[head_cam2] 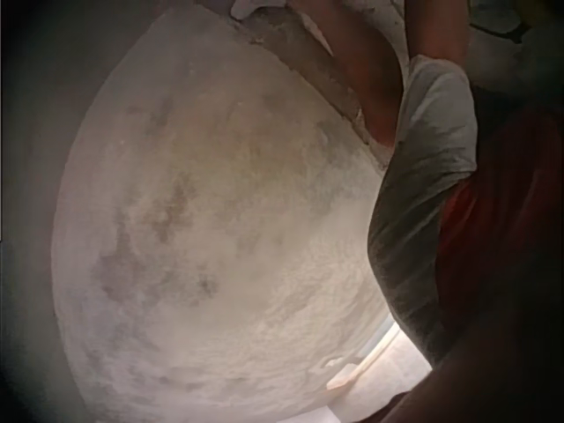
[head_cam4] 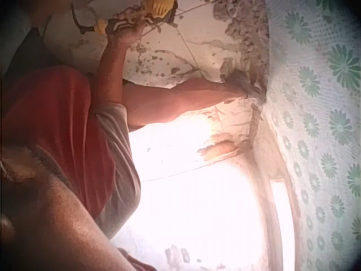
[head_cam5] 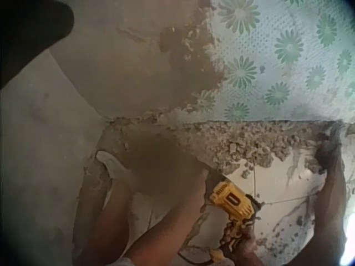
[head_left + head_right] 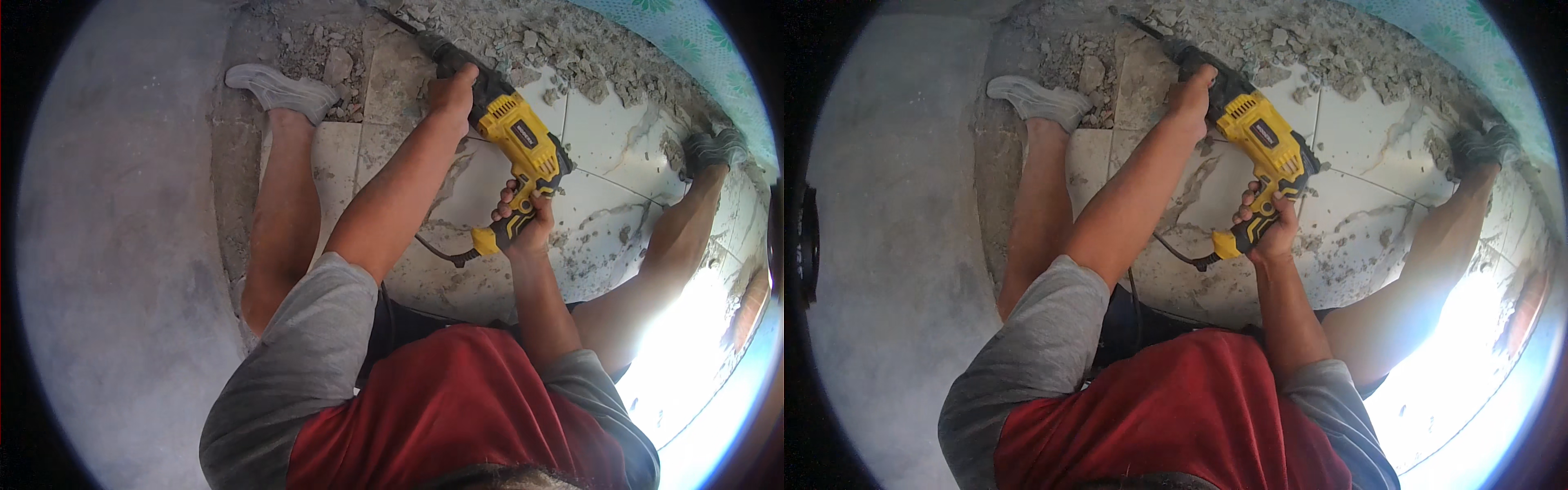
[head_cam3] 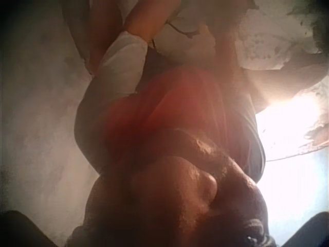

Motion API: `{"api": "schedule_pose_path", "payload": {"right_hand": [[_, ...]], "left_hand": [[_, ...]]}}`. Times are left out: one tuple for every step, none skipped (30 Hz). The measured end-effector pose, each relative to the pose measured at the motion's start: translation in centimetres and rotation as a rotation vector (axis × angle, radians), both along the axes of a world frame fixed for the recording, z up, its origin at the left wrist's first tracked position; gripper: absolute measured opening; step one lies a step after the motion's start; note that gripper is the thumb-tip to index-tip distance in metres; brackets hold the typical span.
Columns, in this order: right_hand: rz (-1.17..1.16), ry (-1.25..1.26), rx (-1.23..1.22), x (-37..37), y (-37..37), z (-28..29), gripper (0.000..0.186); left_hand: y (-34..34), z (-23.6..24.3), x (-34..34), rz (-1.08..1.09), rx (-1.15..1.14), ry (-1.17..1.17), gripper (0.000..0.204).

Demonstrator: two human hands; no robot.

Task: Using a hammer drill to remove floor tiles and concrete.

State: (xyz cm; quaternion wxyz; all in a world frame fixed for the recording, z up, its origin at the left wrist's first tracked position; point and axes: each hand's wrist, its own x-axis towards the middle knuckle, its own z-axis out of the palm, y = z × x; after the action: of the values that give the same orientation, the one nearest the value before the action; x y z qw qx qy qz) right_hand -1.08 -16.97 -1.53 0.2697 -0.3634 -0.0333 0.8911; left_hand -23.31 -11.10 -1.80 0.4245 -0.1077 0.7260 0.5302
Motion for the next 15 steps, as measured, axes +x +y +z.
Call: {"api": "schedule_pose_path", "payload": {"right_hand": [[0.006,-0.001,0.004,0.0,-0.4,0.0,0.038],[0.012,-0.002,0.008,-0.2,-0.5,0.0,0.038],[0.011,-0.053,0.05,-0.1,-0.5,0.4,0.039],[0.01,-0.06,0.042,-0.1,-0.3,0.7,0.039],[0.013,-0.04,0.044,-0.3,0.1,0.8,0.04],[0.016,-0.02,0.055,-0.5,0.5,0.9,0.04],[0.032,-0.036,0.047,-0.4,0.3,0.8,0.04],[0.032,-0.038,0.048,-0.4,-0.2,0.7,0.04],[0.028,-0.026,0.027,-0.5,-0.7,0.4,0.04],[0.024,-0.02,-0.001,-0.5,-1.4,0.1,0.04],[0.017,-0.02,-0.013,-0.6,-1.7,-0.4,0.04],[0.018,-0.02,-0.018,-0.6,-1.9,-0.4,0.04],[0.011,0.0,-0.027,-0.6,-1.8,-0.5,0.04],[0.002,0.02,-0.034,-0.4,-1.8,-0.6,0.039],[0.002,0.021,-0.032,-0.5,-1.3,-0.4,0.039]], "left_hand": [[-0.1,-0.2,-0.2,0.01,0.019,0.016,0.068],[0.2,-0.5,-0.5,0.007,0.019,0.018,0.068],[0.2,-0.3,-0.2,0.025,-0.01,0.031,0.058],[0.1,-0.1,-0.1,0.043,-0.038,0.044,0.048],[-0.1,0.2,-0.2,0.042,-0.046,0.039,0.048],[0.1,0.8,-0.4,0.042,-0.024,0.004,0.049],[0.1,1.2,-0.4,0.042,-0.003,-0.029,0.049],[0.0,0.9,-0.3,0.043,-0.002,-0.031,0.049],[-0.3,0.2,-0.4,0.042,-0.002,-0.015,0.049],[-0.7,-0.4,-0.2,0.041,-0.009,-0.006,0.049],[-0.7,-1.1,-0.2,0.045,-0.01,-0.003,0.049],[-0.7,-1.3,-0.3,0.032,0.008,-0.011,0.05],[-0.8,-1.5,-0.4,0.018,0.028,-0.019,0.052],[-0.9,-1.8,-0.2,0.018,0.024,-0.021,0.052],[-0.7,-1.6,-0.2,0.02,0.01,-0.008,0.054]]}}
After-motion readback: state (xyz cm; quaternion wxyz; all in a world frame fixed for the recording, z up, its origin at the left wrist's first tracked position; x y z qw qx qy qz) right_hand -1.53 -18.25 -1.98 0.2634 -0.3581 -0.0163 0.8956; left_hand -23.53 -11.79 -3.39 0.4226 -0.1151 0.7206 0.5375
